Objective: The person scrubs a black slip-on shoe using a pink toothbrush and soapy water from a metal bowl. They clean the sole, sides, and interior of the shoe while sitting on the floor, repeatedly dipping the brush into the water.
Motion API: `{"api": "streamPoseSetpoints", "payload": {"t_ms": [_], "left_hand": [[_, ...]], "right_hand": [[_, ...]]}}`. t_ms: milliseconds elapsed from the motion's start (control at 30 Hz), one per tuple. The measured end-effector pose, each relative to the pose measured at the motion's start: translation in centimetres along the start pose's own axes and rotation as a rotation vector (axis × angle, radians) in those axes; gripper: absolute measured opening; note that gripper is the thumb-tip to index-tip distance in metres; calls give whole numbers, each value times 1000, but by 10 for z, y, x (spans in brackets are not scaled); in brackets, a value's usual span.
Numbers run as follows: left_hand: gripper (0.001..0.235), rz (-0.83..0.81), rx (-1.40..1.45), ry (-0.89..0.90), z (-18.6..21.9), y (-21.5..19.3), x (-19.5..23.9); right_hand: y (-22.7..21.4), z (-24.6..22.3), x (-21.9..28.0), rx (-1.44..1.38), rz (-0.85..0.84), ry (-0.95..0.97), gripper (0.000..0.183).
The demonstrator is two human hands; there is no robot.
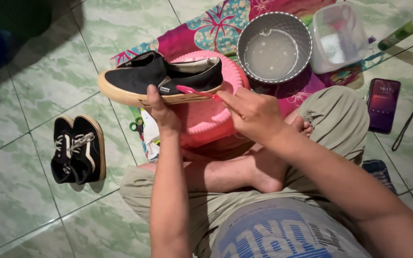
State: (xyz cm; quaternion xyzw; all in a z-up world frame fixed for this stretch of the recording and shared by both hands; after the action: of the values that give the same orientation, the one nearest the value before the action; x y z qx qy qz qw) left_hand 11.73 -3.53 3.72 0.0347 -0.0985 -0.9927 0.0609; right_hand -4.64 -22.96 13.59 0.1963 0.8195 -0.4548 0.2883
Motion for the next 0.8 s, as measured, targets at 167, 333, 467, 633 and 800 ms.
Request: {"api": "streamPoseSetpoints", "payload": {"t_ms": [167, 333, 467, 633, 800], "left_hand": [[60, 169, 107, 103, -27, -29, -9], [50, 178, -181, 254, -24, -33, -11], [43, 132, -281, 352, -12, -28, -7], [52, 148, -285, 349, -33, -31, -10], [55, 197, -267, 276, -44, -39, -8]], "right_hand": [[-15, 38, 26, 82, 16, -57, 23], [-7, 41, 35, 85, 52, -32, 22], [19, 3, 15, 141, 33, -127, 28], [-2, 32, 25, 87, 85, -78, 27], [-29, 155, 79, 127, 60, 238, 32]]}}
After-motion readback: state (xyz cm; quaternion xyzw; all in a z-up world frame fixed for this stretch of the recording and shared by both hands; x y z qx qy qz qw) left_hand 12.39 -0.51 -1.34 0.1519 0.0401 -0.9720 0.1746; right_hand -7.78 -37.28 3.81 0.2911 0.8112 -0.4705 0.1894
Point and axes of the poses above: each hand's wrist, its own x-axis away from the middle knuckle, its own y-axis out of the palm, z = x × y, the point moved 10 cm from there along -x, towards the middle knuckle, and after that the axes turned 9 degrees about -x, right-handed, at the moved point
